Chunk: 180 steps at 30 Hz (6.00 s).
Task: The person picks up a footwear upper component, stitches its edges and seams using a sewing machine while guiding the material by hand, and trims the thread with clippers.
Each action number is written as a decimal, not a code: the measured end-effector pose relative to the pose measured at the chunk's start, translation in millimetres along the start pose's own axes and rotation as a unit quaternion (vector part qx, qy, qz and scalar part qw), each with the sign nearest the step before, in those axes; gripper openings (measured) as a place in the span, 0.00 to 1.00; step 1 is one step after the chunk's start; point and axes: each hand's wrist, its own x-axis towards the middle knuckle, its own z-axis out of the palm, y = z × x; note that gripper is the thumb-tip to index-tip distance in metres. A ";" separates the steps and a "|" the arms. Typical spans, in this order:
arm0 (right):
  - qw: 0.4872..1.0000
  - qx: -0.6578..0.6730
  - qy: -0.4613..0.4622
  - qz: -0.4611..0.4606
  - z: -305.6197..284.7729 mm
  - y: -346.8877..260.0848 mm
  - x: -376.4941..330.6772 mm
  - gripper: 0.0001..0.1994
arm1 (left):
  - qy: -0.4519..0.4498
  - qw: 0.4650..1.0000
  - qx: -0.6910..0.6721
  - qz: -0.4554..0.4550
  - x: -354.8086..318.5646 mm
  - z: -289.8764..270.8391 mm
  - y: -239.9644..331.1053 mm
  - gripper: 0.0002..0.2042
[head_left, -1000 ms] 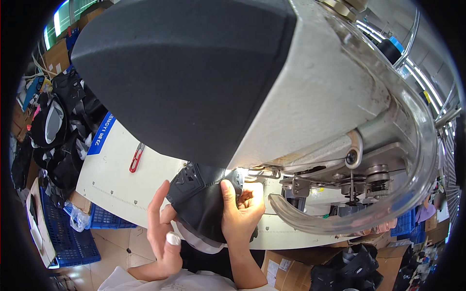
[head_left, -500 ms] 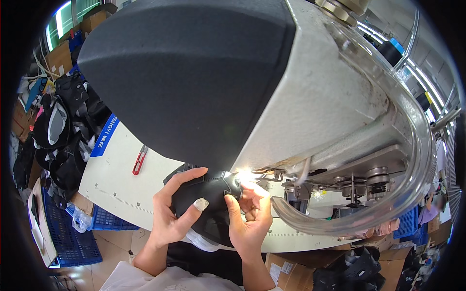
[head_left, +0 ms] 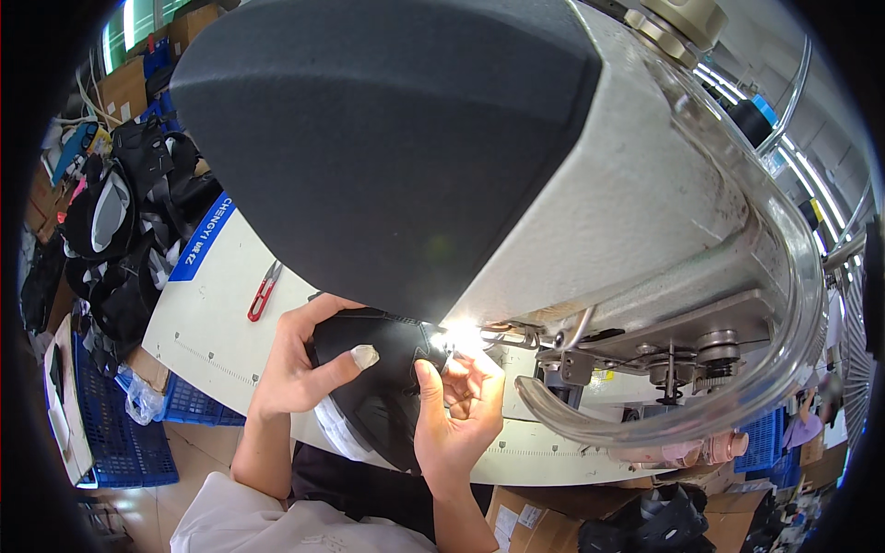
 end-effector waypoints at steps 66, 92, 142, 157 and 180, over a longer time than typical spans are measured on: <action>0.999 -0.007 -0.009 0.052 -11.0 -15.9 24.5 0.16 | -0.062 0.994 0.084 0.022 13.3 8.3 24.8 0.17; 0.997 0.066 0.020 -0.026 25.5 9.6 0.0 0.22 | 0.049 0.957 0.209 0.194 145.6 -56.1 -83.4 0.12; 0.993 0.099 -0.040 0.042 -23.6 -3.0 20.1 0.12 | -0.057 0.992 -0.015 -0.112 11.8 0.2 2.5 0.16; 0.939 0.148 -0.177 0.255 -47.7 16.2 9.2 0.12 | -0.103 0.868 0.420 0.243 20.4 38.0 59.1 0.08; 0.944 0.194 -0.167 0.206 -44.3 21.8 6.3 0.07 | 0.044 0.989 0.140 -0.025 9.2 59.9 1.1 0.20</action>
